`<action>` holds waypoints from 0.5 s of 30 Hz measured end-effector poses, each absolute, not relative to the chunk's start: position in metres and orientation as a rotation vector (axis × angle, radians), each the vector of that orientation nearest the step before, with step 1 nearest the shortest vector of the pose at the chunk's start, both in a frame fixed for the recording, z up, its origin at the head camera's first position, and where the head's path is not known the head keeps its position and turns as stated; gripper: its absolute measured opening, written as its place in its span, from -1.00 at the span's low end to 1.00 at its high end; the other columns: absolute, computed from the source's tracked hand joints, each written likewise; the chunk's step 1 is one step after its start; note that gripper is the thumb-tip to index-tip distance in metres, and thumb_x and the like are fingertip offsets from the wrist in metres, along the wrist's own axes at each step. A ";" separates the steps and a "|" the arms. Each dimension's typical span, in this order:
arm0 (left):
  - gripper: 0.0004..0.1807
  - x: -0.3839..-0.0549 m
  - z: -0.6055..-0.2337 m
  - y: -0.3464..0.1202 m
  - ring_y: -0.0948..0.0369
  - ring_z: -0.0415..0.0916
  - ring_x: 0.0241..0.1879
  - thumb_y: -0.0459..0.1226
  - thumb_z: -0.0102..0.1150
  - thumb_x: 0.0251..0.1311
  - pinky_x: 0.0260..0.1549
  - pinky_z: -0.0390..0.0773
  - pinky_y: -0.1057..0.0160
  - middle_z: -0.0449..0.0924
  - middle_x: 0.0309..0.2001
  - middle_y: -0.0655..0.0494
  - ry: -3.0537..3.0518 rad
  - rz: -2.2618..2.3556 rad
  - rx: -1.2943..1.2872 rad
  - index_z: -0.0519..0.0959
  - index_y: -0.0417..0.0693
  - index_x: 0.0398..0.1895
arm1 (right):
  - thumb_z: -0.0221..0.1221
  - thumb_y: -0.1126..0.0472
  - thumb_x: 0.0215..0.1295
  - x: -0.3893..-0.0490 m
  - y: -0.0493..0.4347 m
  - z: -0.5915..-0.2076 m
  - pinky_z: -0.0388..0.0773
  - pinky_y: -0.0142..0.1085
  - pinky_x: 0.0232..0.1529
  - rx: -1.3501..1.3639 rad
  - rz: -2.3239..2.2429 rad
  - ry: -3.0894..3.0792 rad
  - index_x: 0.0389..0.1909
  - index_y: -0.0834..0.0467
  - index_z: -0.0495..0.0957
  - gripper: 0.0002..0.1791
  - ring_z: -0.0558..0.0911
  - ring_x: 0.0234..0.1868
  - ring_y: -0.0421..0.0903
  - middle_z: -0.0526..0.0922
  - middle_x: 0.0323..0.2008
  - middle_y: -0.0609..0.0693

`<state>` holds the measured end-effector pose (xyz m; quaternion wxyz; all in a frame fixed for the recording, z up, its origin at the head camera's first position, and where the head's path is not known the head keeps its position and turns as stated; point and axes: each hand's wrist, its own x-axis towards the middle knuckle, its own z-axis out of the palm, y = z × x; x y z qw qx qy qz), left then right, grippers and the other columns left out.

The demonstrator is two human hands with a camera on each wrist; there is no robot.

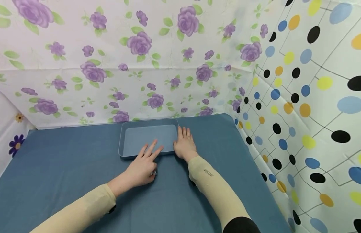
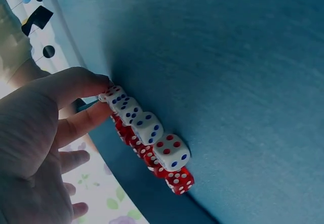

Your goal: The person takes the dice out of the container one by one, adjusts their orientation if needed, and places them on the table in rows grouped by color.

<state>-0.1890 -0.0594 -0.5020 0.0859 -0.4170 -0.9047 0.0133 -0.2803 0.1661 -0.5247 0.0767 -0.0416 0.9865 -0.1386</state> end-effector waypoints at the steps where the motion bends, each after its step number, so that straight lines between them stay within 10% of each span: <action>1: -0.65 -0.189 -0.502 -0.060 -0.25 -0.26 0.69 -0.21 0.57 0.04 0.55 0.01 -0.33 0.21 0.62 -0.23 -2.698 0.047 -1.241 0.57 0.12 -0.74 | -0.08 -0.05 0.76 -0.280 0.166 -0.524 -0.14 0.09 0.66 -0.127 -0.417 2.962 0.76 0.15 -0.28 -0.16 -0.28 0.73 0.20 -0.19 0.74 0.23; 15: -0.70 -0.187 -0.503 -0.061 -0.26 -0.15 0.68 -0.13 0.61 0.03 0.52 0.12 -0.32 0.27 0.60 -0.23 -2.647 0.059 -1.211 0.64 0.10 -0.66 | -0.09 -0.06 0.75 -0.288 0.165 -0.532 -0.20 0.08 0.66 -0.118 -0.426 2.948 0.76 0.11 -0.34 -0.14 -0.34 0.73 0.18 -0.24 0.74 0.20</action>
